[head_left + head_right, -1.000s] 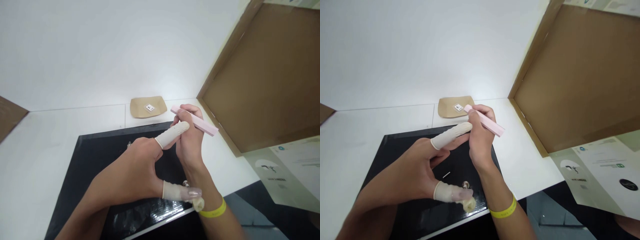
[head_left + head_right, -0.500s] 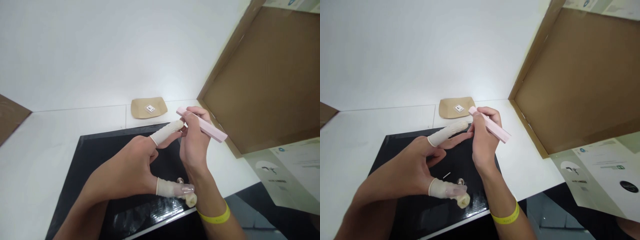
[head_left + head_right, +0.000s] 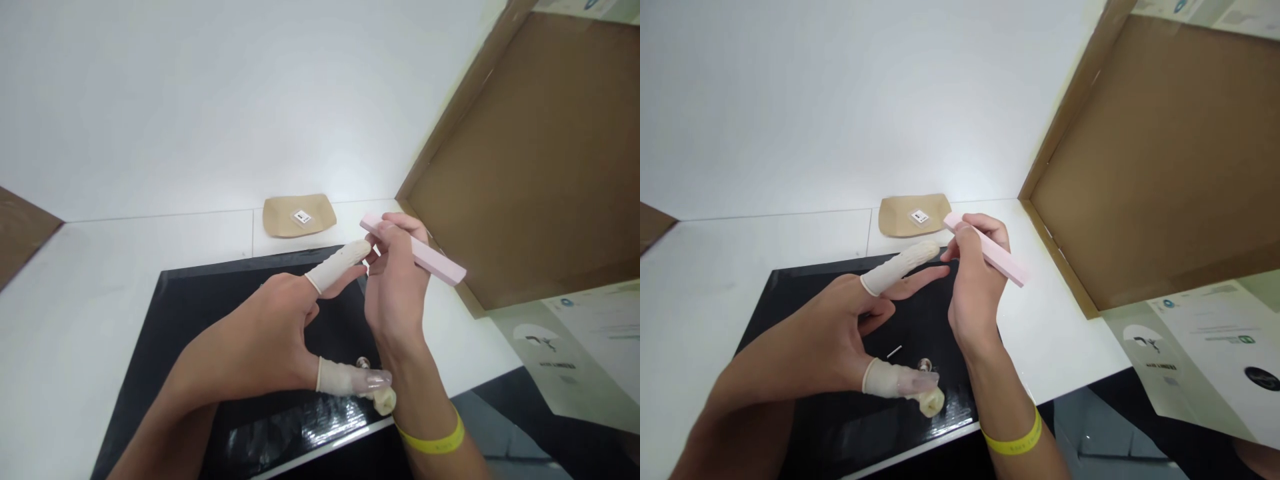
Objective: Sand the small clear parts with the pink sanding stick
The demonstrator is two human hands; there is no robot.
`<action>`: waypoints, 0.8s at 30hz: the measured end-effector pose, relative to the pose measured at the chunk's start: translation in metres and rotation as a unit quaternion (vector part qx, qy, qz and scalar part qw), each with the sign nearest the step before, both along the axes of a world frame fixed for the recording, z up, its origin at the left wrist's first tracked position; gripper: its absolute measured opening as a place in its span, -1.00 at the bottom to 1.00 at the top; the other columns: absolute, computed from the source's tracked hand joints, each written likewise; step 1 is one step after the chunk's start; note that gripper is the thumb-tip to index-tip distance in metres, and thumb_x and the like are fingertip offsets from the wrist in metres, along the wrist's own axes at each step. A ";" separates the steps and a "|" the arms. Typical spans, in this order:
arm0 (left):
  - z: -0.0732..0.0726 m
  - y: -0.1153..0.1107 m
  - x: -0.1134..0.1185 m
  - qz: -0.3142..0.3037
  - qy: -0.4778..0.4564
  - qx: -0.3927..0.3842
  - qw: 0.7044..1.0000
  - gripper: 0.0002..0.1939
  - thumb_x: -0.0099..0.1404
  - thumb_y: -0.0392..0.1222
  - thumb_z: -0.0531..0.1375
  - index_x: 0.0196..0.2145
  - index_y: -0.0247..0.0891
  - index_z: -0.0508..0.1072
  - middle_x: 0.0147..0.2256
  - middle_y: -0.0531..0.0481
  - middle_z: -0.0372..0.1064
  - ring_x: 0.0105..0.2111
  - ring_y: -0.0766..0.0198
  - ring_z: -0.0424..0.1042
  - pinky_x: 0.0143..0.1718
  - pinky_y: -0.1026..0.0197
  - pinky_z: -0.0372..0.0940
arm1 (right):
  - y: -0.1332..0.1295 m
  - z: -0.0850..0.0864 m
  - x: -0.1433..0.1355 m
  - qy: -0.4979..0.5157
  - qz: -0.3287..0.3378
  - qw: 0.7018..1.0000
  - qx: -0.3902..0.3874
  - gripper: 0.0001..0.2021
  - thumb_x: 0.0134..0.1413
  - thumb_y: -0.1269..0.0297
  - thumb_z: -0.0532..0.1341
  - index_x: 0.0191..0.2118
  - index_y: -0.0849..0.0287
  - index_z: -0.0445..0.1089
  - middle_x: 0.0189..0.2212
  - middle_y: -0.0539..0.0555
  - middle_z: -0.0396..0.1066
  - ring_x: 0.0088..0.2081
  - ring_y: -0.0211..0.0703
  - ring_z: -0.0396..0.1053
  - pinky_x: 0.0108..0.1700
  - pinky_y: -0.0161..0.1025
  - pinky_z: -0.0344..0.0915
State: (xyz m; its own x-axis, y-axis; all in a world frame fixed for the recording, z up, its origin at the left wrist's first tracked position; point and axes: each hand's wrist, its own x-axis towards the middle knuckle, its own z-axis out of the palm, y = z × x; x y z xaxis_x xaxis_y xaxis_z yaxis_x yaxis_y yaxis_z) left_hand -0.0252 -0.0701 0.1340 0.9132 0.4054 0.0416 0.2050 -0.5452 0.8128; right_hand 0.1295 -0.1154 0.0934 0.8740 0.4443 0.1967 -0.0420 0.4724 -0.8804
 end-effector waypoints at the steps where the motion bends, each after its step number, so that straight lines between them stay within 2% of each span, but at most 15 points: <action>1: 0.000 0.000 0.001 0.000 0.011 0.006 1.000 0.05 0.14 0.15 0.48 0.48 0.11 0.15 -0.39 0.17 0.48 -0.46 0.30 0.31 -0.48 0.30 0.25 | 0.000 0.001 -0.001 0.006 -0.001 1.000 0.005 -0.81 -0.02 0.24 0.37 -0.27 0.07 0.38 -0.35 -0.07 0.40 -0.40 -0.32 0.37 -0.39 -0.31 0.34; 4: 0.000 -0.001 0.004 -0.017 0.048 0.020 0.998 -0.01 0.14 0.22 0.47 0.43 0.01 0.25 -0.53 0.23 0.30 -0.55 0.33 0.18 -0.51 0.28 0.13 | 0.000 0.001 -0.003 0.019 0.009 1.000 0.000 -0.80 0.00 0.22 0.38 -0.24 0.08 0.40 -0.35 -0.07 0.38 -0.37 -0.30 0.38 -0.35 -0.29 0.37; 8: 0.002 -0.004 0.010 -0.060 0.087 0.003 0.994 -0.02 0.10 0.26 0.48 0.36 -0.13 0.32 -0.61 0.28 0.12 -0.60 0.36 0.02 -0.55 0.27 -0.03 | 0.003 0.000 -0.005 0.044 0.044 0.998 -0.008 -0.76 0.06 0.16 0.39 -0.19 0.10 0.42 -0.36 -0.07 0.38 -0.36 -0.29 0.39 -0.30 -0.26 0.39; 13: 0.003 -0.005 0.010 -0.055 0.083 -0.029 0.995 -0.02 0.06 0.27 0.50 0.34 -0.15 0.36 -0.62 0.31 -0.04 -0.59 0.38 -0.03 -0.50 0.26 -0.02 | 0.010 -0.001 -0.006 0.060 0.042 0.997 -0.038 -0.74 0.01 0.16 0.40 -0.21 0.11 0.42 -0.42 -0.09 0.37 -0.38 -0.27 0.36 -0.33 -0.27 0.33; 17: 0.001 -0.003 0.009 -0.057 0.084 -0.047 0.994 0.07 0.02 0.26 0.51 0.38 -0.19 0.31 -0.61 0.32 -0.05 -0.58 0.40 -0.03 -0.49 0.26 -0.04 | 0.013 -0.003 -0.008 0.069 0.041 0.994 -0.070 -0.76 -0.02 0.16 0.38 -0.24 0.11 0.42 -0.39 -0.07 0.39 -0.33 -0.26 0.36 -0.26 -0.27 0.32; 20: -0.001 -0.003 0.007 -0.066 0.069 -0.053 0.994 0.17 0.06 0.26 0.49 0.47 -0.20 0.14 -0.58 0.31 0.00 -0.55 0.40 -0.01 -0.44 0.27 0.01 | 0.014 -0.003 -0.005 0.079 0.036 0.995 -0.044 -0.76 -0.03 0.17 0.39 -0.25 0.10 0.42 -0.35 -0.09 0.41 -0.33 -0.29 0.37 -0.23 -0.29 0.32; 22: -0.003 -0.005 0.003 -0.072 0.051 -0.060 0.994 0.21 0.10 0.25 0.47 0.51 -0.22 0.05 -0.55 0.28 0.08 -0.53 0.38 -0.02 -0.44 0.26 0.05 | 0.015 -0.005 0.000 0.088 0.025 0.995 -0.027 -0.76 -0.05 0.17 0.41 -0.25 0.09 0.43 -0.36 -0.11 0.41 -0.37 -0.31 0.35 -0.25 -0.29 0.32; 24: -0.004 -0.005 -0.002 -0.090 0.027 -0.064 0.994 0.12 0.15 0.24 0.44 0.50 -0.19 0.10 -0.51 0.21 0.23 -0.52 0.36 0.00 -0.46 0.25 0.10 | 0.018 -0.011 0.005 0.071 -0.010 0.996 -0.048 -0.78 -0.04 0.17 0.40 -0.25 0.07 0.45 -0.38 -0.11 0.41 -0.39 -0.30 0.35 -0.26 -0.28 0.33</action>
